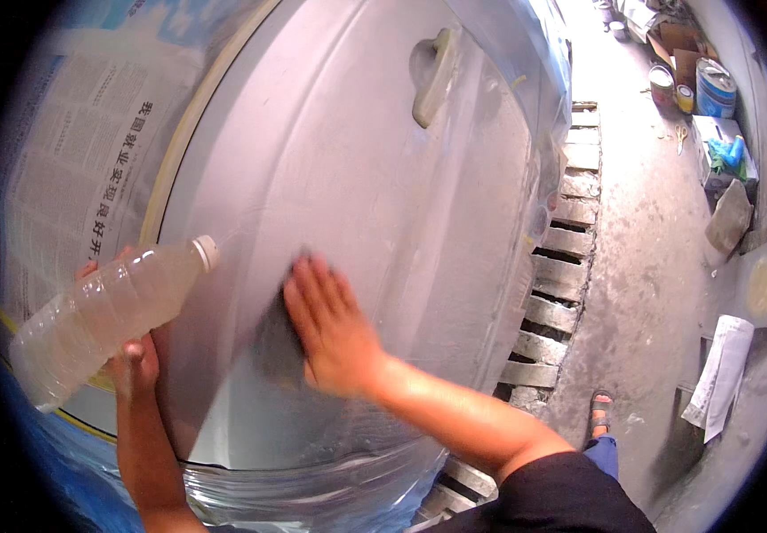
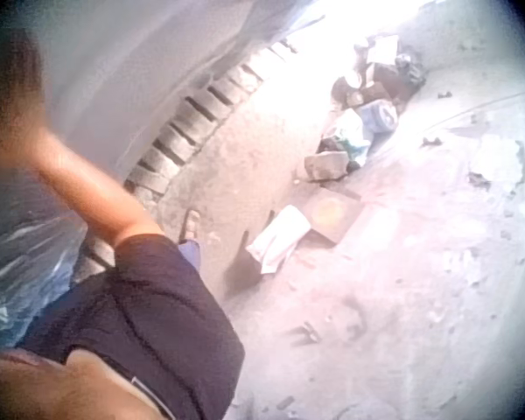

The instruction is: The person sands a car door panel using a sanding block while holding a plastic bottle in the other hand. The person repeatedly pours liquid from the bottle onto the door surface to keep it wet during the sanding process.

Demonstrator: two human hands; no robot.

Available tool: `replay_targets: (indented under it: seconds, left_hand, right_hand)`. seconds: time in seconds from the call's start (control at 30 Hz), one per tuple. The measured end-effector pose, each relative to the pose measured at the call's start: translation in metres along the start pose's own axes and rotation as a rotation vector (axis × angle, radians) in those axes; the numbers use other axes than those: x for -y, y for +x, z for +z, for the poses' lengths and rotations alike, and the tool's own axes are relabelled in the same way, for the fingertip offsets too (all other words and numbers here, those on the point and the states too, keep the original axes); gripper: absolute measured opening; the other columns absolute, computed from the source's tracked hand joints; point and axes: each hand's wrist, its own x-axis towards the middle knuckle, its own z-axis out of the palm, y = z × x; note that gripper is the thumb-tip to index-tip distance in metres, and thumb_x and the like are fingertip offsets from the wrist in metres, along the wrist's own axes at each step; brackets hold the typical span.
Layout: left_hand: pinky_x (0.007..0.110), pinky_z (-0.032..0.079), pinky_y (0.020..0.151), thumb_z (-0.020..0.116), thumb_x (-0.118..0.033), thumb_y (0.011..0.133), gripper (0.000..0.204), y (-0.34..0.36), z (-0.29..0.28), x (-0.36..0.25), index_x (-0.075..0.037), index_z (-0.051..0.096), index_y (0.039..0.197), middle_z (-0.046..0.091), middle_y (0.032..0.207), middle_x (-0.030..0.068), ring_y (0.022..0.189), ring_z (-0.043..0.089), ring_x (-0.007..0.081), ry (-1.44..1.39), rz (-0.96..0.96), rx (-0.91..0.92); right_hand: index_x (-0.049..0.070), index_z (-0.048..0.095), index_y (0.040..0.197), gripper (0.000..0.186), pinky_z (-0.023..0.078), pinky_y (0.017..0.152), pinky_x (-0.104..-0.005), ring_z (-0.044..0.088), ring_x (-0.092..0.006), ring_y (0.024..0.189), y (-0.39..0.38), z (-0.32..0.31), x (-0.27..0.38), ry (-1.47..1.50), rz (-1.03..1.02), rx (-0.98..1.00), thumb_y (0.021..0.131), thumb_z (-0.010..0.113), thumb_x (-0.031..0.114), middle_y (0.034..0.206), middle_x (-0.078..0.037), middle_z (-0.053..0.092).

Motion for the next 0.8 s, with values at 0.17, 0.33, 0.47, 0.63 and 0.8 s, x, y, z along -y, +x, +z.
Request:
replay_targets:
  seconds: [0.17, 0.33, 0.47, 0.63, 0.8]
  left_hand:
    - [0.044, 0.040, 0.103, 0.055, -0.082, 0.069, 0.112, 0.005, 0.012, -0.016, 0.000, 0.025, 0.140, 0.052, 0.128, 0.0193, 0.118, 0.052, 0.0299, 0.095, 0.001, 0.088]
    - [0.044, 0.040, 0.104, 0.054, -0.083, 0.069, 0.112, 0.003, -0.001, -0.013, 0.000, 0.026, 0.140, 0.053, 0.127, 0.0190, 0.119, 0.051, 0.0299, -0.045, 0.096, 0.098]
    - [0.044, 0.038, 0.105, 0.053, -0.089, 0.060, 0.116, 0.002, 0.016, -0.007, 0.001, 0.037, 0.133, 0.061, 0.117, 0.0128, 0.113, 0.056, 0.0268, 0.072, 0.036, -0.059]
    - [0.043, 0.042, 0.101, 0.045, -0.091, 0.065, 0.113, 0.000, 0.013, -0.007, 0.001, 0.042, 0.131, 0.061, 0.118, 0.0143, 0.111, 0.056, 0.0275, 0.107, 0.039, -0.064]
    - [0.046, 0.041, 0.102, 0.048, -0.087, 0.068, 0.110, -0.010, -0.004, 0.007, -0.001, 0.036, 0.134, 0.056, 0.123, 0.0169, 0.115, 0.053, 0.0299, 0.156, 0.033, 0.002]
  right_hand:
    - [-0.009, 0.021, 0.144, 0.080, 0.009, 0.117, -0.0518, 0.012, -0.0452, 0.143, 0.102, -0.032, -0.053, -0.174, 0.142, -0.229, 0.074, 0.053, 0.013, 0.151, -0.031, 0.017]
    - [-0.011, 0.020, 0.143, 0.086, 0.010, 0.117, -0.0533, 0.013, -0.0477, 0.142, -0.024, 0.006, 0.004, -0.025, 0.019, 0.036, 0.067, 0.053, 0.012, 0.151, -0.032, 0.018]
    - [-0.011, 0.021, 0.143, 0.087, 0.014, 0.115, -0.0541, 0.017, -0.0496, 0.140, 0.060, -0.022, -0.051, -0.165, 0.082, -0.192, 0.083, 0.059, 0.039, 0.149, -0.034, 0.019]
    - [-0.011, 0.019, 0.143, 0.084, 0.012, 0.115, -0.0548, 0.014, -0.0489, 0.141, 0.037, -0.005, -0.039, -0.097, 0.122, -0.140, 0.084, 0.055, 0.037, 0.150, -0.034, 0.016]
    - [-0.012, 0.019, 0.143, 0.079, 0.011, 0.115, -0.0555, 0.012, -0.0488, 0.142, -0.016, 0.007, -0.017, -0.075, 0.117, -0.019, 0.083, 0.053, 0.028, 0.150, -0.036, 0.015]
